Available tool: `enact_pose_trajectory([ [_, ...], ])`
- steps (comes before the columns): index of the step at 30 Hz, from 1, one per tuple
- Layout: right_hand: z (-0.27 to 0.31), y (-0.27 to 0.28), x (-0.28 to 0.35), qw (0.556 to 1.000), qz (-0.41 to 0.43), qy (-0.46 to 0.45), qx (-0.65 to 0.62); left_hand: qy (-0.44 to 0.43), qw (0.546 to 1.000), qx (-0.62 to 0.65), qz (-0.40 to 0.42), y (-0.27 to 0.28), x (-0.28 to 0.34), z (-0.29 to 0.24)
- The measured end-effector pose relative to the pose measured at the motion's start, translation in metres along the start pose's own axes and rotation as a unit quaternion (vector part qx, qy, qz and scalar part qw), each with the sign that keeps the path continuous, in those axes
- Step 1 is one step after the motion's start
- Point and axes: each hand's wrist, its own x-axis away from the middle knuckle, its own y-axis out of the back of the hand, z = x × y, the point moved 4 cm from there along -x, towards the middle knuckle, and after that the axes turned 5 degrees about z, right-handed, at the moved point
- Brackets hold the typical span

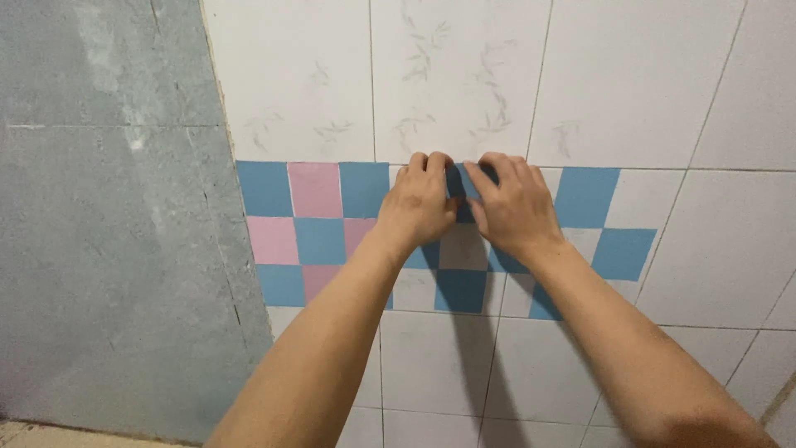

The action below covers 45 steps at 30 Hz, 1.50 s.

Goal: Cutting and applying small colored adhesive stickers to wall tiles to create a decorative pattern.

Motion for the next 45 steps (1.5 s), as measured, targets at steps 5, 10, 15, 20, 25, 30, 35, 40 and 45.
enact_pose_trajectory([
  [5, 0.002, -0.001, -0.008, 0.999, 0.016, -0.027, -0.005, 0.02, 0.999, 0.013, 0.027, 0.0, -0.008, 0.002],
  [10, 0.0, -0.003, -0.011, 0.999, 0.026, -0.028, -0.016, 0.003, 1.0, 0.005, 0.019, -0.002, -0.006, 0.002],
  [15, -0.004, -0.003, -0.005, 0.998, 0.035, -0.032, -0.028, 0.014, 0.999, -0.013, 0.034, 0.005, -0.004, -0.003],
  [20, -0.011, 0.003, 0.002, 1.0, -0.013, -0.004, 0.001, -0.011, 0.999, -0.044, -0.018, 0.001, -0.008, -0.003],
  [25, -0.01, 0.003, 0.021, 0.998, 0.002, 0.032, 0.058, -0.117, 0.969, -0.206, -0.075, -0.003, -0.002, 0.002],
  [30, -0.027, -0.02, 0.033, 0.995, -0.052, 0.041, 0.076, -0.27, 0.878, -0.311, -0.245, -0.015, 0.016, 0.022],
  [35, -0.037, -0.04, 0.035, 0.99, -0.123, 0.021, 0.062, -0.294, 0.838, -0.312, -0.339, -0.039, 0.006, 0.047],
  [40, -0.036, -0.039, 0.033, 0.993, -0.106, 0.0, -0.042, -0.261, 0.904, -0.169, -0.292, -0.035, 0.012, 0.052],
  [45, -0.04, -0.04, 0.039, 0.99, -0.109, -0.017, -0.091, -0.263, 0.922, -0.099, -0.266, -0.035, 0.018, 0.054],
])
